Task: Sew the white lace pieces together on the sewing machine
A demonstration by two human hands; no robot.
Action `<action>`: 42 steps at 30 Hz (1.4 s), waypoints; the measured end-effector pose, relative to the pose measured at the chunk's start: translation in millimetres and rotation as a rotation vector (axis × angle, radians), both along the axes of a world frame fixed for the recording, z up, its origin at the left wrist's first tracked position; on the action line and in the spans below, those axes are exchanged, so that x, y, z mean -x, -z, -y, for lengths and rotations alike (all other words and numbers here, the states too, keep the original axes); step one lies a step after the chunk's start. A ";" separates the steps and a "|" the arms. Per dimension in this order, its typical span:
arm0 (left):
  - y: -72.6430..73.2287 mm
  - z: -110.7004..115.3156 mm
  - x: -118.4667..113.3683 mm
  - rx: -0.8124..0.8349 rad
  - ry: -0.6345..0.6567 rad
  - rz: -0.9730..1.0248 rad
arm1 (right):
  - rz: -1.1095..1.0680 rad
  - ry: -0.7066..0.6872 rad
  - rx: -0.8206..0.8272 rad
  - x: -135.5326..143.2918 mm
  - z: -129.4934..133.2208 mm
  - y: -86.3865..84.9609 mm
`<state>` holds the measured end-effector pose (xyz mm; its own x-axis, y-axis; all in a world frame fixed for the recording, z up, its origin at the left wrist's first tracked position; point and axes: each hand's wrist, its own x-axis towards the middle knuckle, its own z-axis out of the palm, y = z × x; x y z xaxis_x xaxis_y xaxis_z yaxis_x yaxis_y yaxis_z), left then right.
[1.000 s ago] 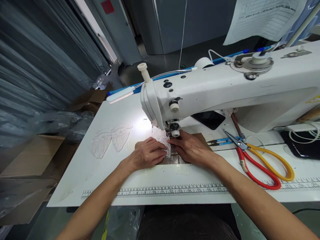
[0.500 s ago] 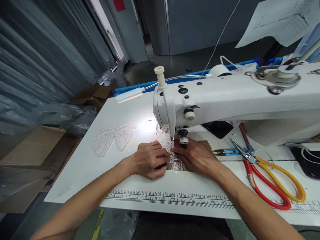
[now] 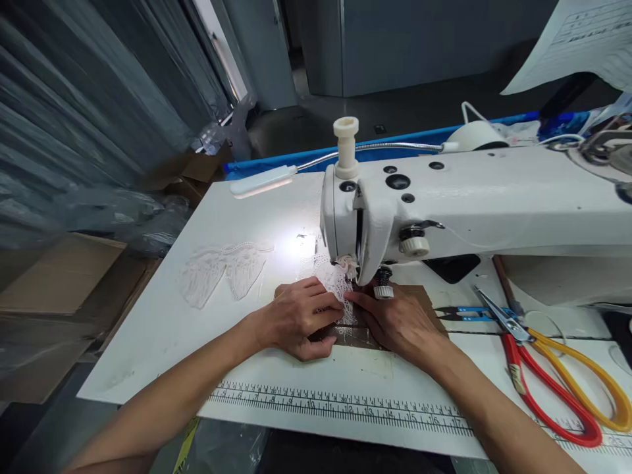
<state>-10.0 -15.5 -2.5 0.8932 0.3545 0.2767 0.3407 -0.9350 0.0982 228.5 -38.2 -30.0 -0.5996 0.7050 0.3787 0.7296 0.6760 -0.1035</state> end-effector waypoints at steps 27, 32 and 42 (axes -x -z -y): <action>2.5 -3.5 -5.9 -0.008 -0.132 -0.028 | 0.127 0.090 -0.018 7.7 2.1 -5.5; 2.9 -5.5 -5.5 -0.006 -0.136 -0.031 | 0.063 0.059 -0.019 8.9 4.0 -8.4; 2.8 -10.6 -5.8 -0.023 -0.158 -0.046 | 0.113 0.092 -0.015 8.8 5.3 -8.8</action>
<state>-4.2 -4.9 -5.3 0.8385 0.4860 0.2463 0.4877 -0.8710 0.0582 219.7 -43.5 -21.1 -0.5722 0.7538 0.3232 0.7949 0.6067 -0.0080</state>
